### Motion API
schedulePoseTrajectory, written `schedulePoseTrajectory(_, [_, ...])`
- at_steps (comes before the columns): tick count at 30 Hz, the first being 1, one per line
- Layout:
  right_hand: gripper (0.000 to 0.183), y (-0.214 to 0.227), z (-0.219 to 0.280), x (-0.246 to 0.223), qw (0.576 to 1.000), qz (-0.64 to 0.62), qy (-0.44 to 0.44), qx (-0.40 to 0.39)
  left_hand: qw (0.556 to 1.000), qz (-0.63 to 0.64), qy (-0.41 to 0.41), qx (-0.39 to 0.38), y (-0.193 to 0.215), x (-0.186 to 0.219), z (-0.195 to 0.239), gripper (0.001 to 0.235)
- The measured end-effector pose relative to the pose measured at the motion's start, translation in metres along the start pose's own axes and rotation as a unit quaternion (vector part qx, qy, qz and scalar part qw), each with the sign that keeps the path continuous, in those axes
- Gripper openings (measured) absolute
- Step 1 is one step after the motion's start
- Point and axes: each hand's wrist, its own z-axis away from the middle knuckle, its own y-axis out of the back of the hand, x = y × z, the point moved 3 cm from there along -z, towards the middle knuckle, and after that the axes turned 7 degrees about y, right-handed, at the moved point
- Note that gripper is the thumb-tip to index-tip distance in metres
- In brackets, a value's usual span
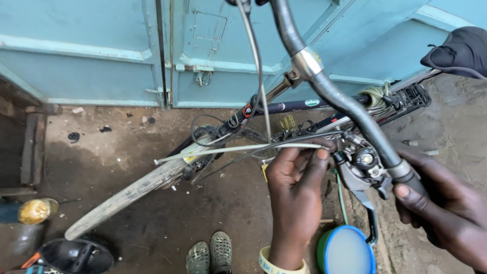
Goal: The person adjusts the brake cable on the handlebars, then moves to the rear wheel to tighten the axle nuts using a wrench. The person works on both sides of the rear wheel hub to secure the wheel to the frame.
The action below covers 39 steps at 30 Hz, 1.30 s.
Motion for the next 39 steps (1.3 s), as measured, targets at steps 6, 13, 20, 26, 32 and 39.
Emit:
schedulePoseTrajectory(6, [0.069, -0.005, -0.005, -0.029, 0.997, 0.014, -0.069, -0.028, 0.998, -0.056, -0.018, 0.022, -0.001, 0.005, 0.004, 0.022])
schedulePoseTrajectory(13, [0.055, 0.0, -0.011, -0.053, 0.987, 0.028, 0.147, -0.053, 0.984, -0.033, 0.093, 0.148, -0.006, 0.018, 0.006, 0.024])
schedulePoseTrajectory(20, [0.056, 0.005, -0.014, -0.064, 0.992, -0.016, 0.093, -0.079, 0.963, -0.114, 0.143, 0.198, -0.016, 0.029, -0.012, 0.031])
schedulePoseTrajectory(26, [0.052, -0.005, -0.004, -0.071, 0.986, -0.034, 0.156, -0.036, 0.945, -0.216, 0.149, 0.194, -0.036, 0.036, 0.002, 0.03])
schedulePoseTrajectory(32, [0.034, -0.039, 0.0, -0.078, 0.949, -0.305, 0.08, -0.031, 0.907, -0.344, 0.119, 0.21, -0.098, 0.068, 0.011, 0.086])
schedulePoseTrajectory(39, [0.068, -0.077, 0.037, -0.06, 0.662, -0.734, -0.137, -0.064, 0.739, -0.588, 0.153, 0.291, -0.121, 0.081, 0.029, 0.104])
